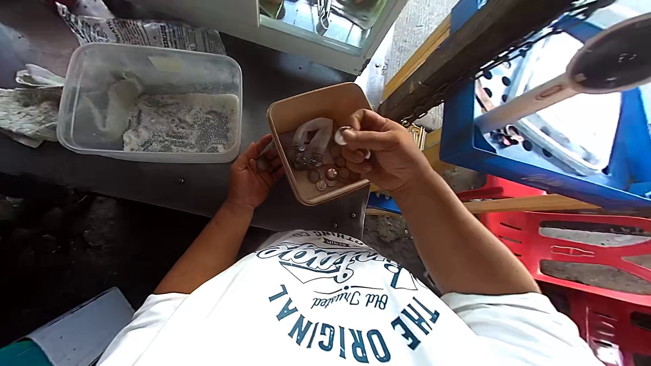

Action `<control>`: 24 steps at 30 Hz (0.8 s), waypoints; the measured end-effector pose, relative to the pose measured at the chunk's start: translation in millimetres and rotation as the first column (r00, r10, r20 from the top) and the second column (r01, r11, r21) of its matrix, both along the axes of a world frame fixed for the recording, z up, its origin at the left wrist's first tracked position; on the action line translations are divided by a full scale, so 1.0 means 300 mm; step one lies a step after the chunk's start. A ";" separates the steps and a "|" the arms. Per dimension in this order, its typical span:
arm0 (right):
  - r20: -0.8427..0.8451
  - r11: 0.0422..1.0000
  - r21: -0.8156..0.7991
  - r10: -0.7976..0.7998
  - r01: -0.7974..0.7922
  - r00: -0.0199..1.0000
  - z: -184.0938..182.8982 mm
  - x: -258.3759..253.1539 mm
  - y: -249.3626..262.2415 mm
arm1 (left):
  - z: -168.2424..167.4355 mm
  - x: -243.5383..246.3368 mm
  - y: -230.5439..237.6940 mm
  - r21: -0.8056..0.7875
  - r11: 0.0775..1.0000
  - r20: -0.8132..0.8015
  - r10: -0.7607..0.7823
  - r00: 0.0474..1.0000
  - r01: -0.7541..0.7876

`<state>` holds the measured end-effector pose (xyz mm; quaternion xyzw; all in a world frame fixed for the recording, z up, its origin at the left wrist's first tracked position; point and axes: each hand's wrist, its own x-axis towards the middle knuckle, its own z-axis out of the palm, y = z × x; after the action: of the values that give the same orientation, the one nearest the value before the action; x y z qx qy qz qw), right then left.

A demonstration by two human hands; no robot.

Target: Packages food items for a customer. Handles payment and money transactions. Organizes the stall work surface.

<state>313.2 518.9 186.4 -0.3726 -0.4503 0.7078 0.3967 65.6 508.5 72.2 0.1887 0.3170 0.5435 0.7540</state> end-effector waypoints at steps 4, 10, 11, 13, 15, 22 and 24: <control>-0.363 0.952 -0.257 -0.253 0.165 0.897 -0.022 0.048 -0.098 | -0.003 0.006 -0.002 0.040 0.999 0.004 0.007 1.000 -0.007; -0.432 0.915 -0.327 -0.366 0.235 0.824 -0.030 0.108 -0.205 | -0.019 0.002 -0.016 0.135 0.990 -0.061 -0.023 0.998 0.031; -0.443 0.923 -0.318 -0.345 0.215 0.827 -0.033 0.130 -0.222 | -0.018 0.005 -0.015 0.139 0.990 -0.078 -0.021 0.997 0.032; -0.459 0.945 -0.278 -0.287 0.171 0.841 -0.041 0.178 -0.260 | -0.021 0.007 -0.014 0.152 0.988 -0.095 -0.016 0.995 0.030; -0.431 0.949 -0.267 -0.272 0.166 0.860 -0.036 0.219 -0.300 | -0.021 0.009 -0.017 0.154 0.987 -0.091 -0.018 0.996 0.032; -0.386 0.939 -0.276 -0.306 0.207 0.870 -0.079 0.396 -0.390 | 0.003 0.029 -0.043 0.164 0.985 -0.131 0.070 0.989 -0.049; -0.411 0.936 -0.303 -0.297 0.178 0.862 -0.095 0.470 -0.409 | -0.005 0.031 -0.058 0.193 0.978 -0.163 0.109 0.981 -0.077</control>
<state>454.3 396.3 158.0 -0.2992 -0.2015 0.7718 0.5236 74.9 491.0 70.7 0.2898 0.3376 0.5870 0.6763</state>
